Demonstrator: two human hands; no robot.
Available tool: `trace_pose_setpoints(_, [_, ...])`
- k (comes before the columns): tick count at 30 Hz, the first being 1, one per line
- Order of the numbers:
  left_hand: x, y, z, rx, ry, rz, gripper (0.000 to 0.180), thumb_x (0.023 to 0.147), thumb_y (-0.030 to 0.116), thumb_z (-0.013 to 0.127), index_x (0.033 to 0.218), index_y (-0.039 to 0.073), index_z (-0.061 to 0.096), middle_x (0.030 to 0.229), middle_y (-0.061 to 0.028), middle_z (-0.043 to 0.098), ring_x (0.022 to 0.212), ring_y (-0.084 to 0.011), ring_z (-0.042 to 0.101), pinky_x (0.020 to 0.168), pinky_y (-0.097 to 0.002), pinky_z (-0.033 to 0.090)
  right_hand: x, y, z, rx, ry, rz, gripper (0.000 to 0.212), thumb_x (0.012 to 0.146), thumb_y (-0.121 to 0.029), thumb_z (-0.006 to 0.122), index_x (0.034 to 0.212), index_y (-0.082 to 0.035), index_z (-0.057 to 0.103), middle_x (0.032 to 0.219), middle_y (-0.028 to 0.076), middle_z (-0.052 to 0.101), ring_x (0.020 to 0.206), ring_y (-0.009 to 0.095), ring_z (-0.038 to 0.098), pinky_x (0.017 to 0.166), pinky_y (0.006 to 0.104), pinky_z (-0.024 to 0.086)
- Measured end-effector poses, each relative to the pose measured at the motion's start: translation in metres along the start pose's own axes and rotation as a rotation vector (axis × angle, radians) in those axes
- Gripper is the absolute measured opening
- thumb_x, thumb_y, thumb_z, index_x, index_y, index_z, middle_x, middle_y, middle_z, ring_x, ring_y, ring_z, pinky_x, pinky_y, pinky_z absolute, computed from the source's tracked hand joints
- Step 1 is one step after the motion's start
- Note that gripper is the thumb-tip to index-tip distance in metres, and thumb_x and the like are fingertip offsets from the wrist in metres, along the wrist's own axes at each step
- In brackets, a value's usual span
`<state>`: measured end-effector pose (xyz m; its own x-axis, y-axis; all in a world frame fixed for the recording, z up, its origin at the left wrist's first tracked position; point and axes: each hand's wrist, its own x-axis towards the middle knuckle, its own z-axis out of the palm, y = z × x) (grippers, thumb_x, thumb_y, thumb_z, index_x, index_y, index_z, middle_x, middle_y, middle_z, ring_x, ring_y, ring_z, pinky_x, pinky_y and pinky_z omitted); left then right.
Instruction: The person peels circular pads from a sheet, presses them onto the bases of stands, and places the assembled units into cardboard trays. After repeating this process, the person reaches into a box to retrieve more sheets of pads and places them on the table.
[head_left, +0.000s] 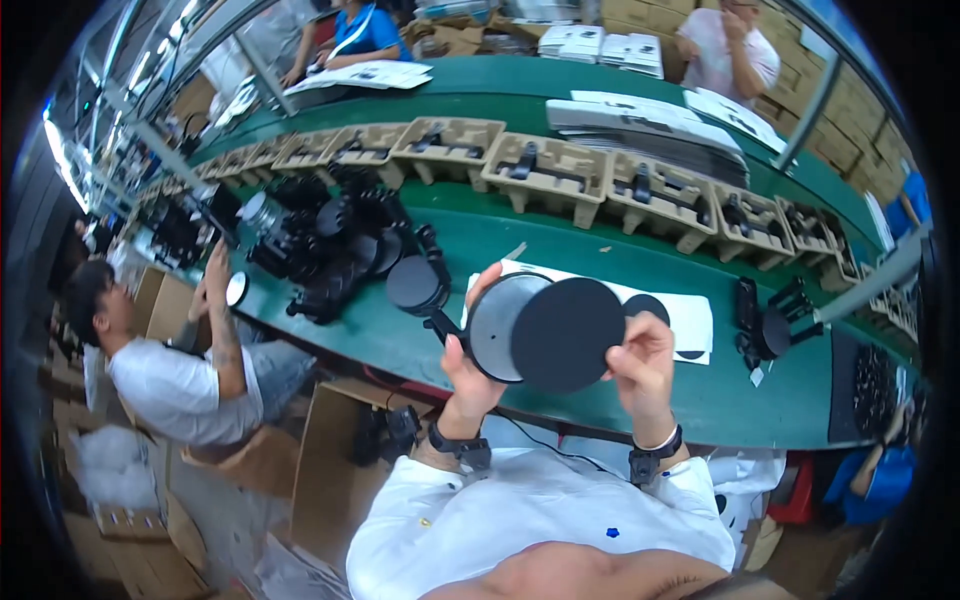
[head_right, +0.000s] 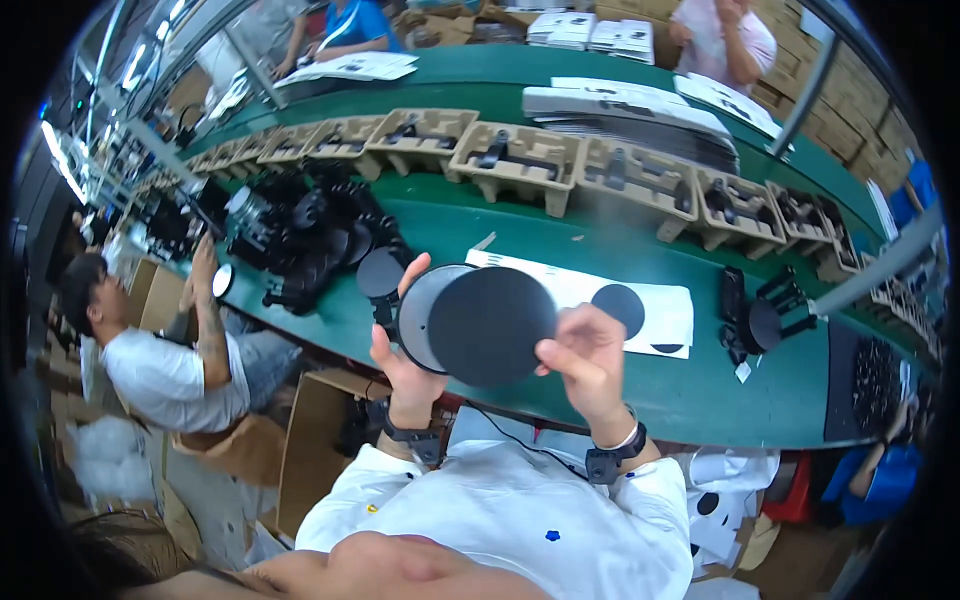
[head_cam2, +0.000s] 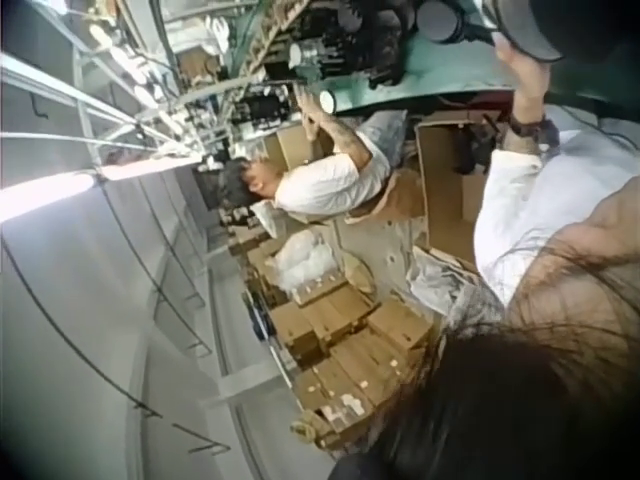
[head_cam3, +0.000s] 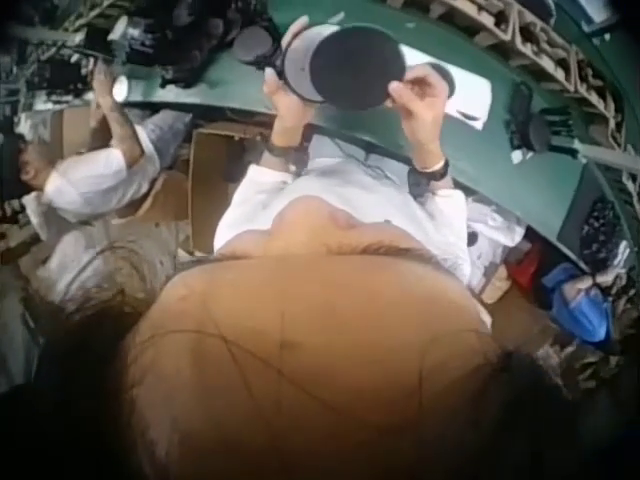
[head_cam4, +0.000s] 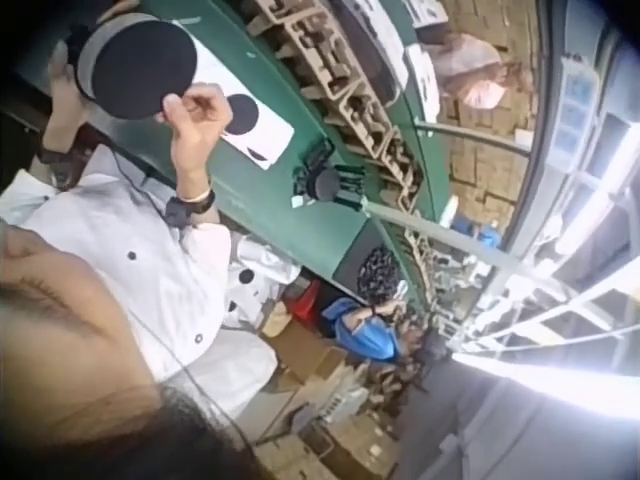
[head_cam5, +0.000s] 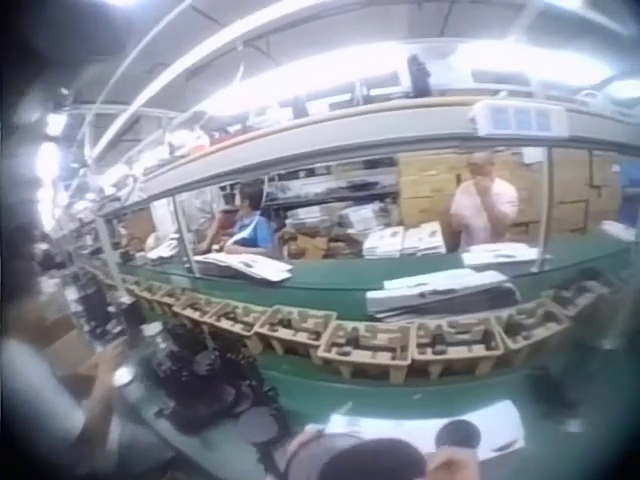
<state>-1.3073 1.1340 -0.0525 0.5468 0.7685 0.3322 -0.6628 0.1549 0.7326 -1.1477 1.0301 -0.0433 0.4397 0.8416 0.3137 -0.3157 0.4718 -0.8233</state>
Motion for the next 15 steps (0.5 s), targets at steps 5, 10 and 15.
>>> trace_pose_setpoints(5, [-0.002,-0.018,0.017,-0.018,-0.025,0.016,0.089,0.082,0.070,0.033,0.139,0.001,0.026,0.135,-0.0155,0.039,0.123,-0.0239,0.041,0.103,-0.0375,0.033,-0.006,0.001,0.015,0.012,0.014,0.125,0.018,0.077,-0.001,0.066,0.077,-0.004,0.048,0.068,0.004,0.053,0.053,0.011,0.055,0.047,0.0207,0.045])
trace_pose_setpoints(10, [-0.003,-0.022,0.022,-0.049,-0.023,0.014,0.088,0.084,0.069,0.032,0.137,-0.002,0.028,0.135,-0.0151,0.038,0.123,-0.0228,0.041,0.103,-0.0365,0.032,-0.011,0.005,0.008,0.140,-0.005,0.085,0.013,0.079,0.001,0.066,0.078,-0.002,0.054,0.074,0.007,0.059,0.061,0.012,0.060,0.054,0.0218,0.052])
trace_pose_setpoints(15, [-0.003,-0.022,0.023,-0.030,-0.006,0.029,0.089,0.084,0.069,0.031,0.137,-0.002,0.028,0.135,-0.0152,0.038,0.123,-0.0228,0.041,0.103,-0.0363,0.032,-0.013,0.011,0.005,0.189,-0.005,0.083,0.014,0.079,0.002,0.066,0.077,-0.002,0.053,0.074,0.007,0.058,0.061,0.012,0.060,0.054,0.0224,0.052])
